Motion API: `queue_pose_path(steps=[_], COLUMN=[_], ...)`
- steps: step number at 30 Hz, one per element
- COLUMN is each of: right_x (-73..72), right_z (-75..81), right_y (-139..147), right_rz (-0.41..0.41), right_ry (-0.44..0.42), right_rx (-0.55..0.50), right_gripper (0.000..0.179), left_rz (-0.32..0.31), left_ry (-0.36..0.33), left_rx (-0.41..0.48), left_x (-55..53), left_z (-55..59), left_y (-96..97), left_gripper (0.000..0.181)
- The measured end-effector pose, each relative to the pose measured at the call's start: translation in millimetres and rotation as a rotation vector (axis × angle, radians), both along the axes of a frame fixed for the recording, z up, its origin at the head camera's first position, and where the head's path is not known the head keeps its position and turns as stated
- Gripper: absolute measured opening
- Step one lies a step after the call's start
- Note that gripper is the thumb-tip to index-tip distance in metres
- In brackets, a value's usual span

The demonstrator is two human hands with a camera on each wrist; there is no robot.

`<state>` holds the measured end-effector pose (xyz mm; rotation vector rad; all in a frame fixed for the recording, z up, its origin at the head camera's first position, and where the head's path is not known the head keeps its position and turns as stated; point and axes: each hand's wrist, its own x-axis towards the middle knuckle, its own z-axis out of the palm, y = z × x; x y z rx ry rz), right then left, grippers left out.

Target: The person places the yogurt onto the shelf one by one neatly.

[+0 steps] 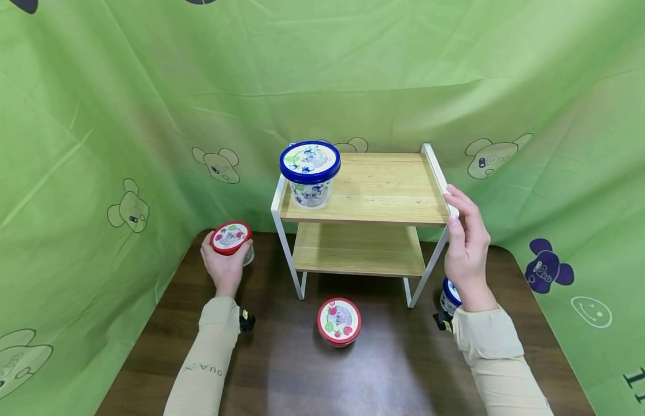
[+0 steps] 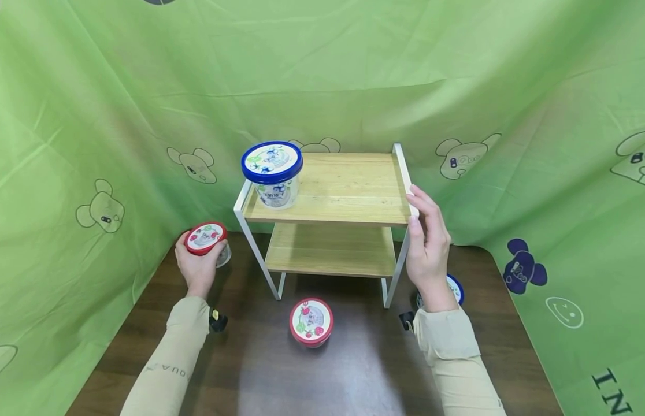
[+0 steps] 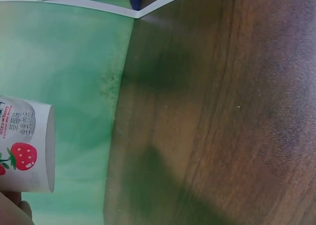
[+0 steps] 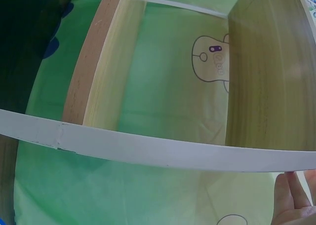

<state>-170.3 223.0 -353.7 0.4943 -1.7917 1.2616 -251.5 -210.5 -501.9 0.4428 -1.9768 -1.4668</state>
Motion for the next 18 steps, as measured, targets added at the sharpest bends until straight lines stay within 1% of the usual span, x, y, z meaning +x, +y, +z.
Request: queue_pose_path(steps=[7,10,18], right_x=[-0.8,-0.7,0.2], right_z=[0.5,1.5,0.9], right_y=[-0.4,-0.8,-0.5], right_rz=[0.004,0.009,0.003], right_ry=[0.008,0.008,-0.007], right_rx=[-0.006,-0.008,-0.001], right_gripper=[0.033,0.033,0.033], left_rz=[-0.03,-0.045,-0.075], left_ry=[-0.014,-0.023,-0.008], left_rx=[-0.042,-0.039,-0.035], left_x=[1.7,3.2,9.2], left_z=[3.3,5.2,11.4], left_y=[-2.2,-2.3,0.0], left_gripper=[0.092,0.092,0.091])
